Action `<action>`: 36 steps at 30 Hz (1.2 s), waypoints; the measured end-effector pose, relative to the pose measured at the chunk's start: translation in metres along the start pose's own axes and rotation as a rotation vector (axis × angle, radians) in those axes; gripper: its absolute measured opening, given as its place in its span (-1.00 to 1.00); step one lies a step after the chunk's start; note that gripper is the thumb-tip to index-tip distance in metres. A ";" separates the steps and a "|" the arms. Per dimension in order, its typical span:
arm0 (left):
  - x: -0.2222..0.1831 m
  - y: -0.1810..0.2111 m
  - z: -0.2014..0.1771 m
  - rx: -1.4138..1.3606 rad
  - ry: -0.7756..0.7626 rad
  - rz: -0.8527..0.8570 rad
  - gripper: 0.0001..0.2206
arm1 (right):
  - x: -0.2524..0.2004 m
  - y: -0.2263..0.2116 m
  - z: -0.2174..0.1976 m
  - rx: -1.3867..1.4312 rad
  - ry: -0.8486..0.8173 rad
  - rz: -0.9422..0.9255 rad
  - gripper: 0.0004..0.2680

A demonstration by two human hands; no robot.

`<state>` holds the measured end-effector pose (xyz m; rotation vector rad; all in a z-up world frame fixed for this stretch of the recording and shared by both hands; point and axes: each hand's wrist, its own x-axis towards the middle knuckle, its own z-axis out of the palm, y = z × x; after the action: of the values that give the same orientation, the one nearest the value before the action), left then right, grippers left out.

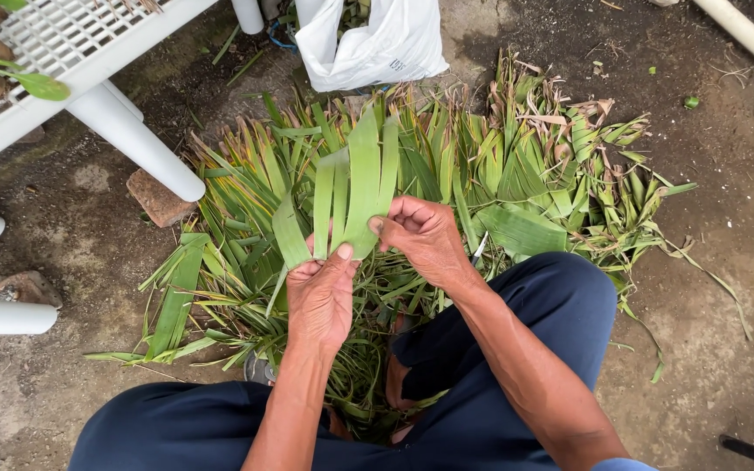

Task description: The person trims and arranges green leaves by hand and using a blade.

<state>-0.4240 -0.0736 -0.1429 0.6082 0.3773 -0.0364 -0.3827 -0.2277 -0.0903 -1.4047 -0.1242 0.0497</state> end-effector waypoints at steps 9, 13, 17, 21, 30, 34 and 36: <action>-0.012 0.011 0.013 -0.086 -0.006 -0.032 -0.68 | -0.004 0.006 -0.002 -0.030 0.037 -0.038 -0.95; -0.017 0.016 0.020 -0.050 0.025 -0.031 -0.75 | -0.003 0.026 -0.011 -0.015 0.017 -0.086 -0.92; -0.006 0.000 0.001 0.033 0.090 -0.048 -0.81 | -0.007 -0.024 0.024 0.097 -0.060 -0.102 -0.82; -0.024 0.035 0.046 -0.003 0.096 -0.070 -0.87 | -0.003 0.005 0.008 0.083 -0.148 -0.139 -0.83; -0.027 0.036 0.045 -0.044 0.121 -0.141 -0.78 | 0.003 0.011 0.002 0.143 -0.175 -0.099 -0.82; -0.010 0.011 0.014 -0.088 0.111 -0.140 -0.79 | 0.001 0.026 -0.012 0.022 -0.063 -0.072 -0.88; -0.008 0.012 0.013 -0.081 0.114 -0.126 -0.79 | -0.002 0.016 -0.007 0.029 -0.078 -0.062 -0.88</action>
<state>-0.4254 -0.0717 -0.1238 0.5067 0.5253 -0.1064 -0.3830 -0.2317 -0.1069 -1.3694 -0.2312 0.0550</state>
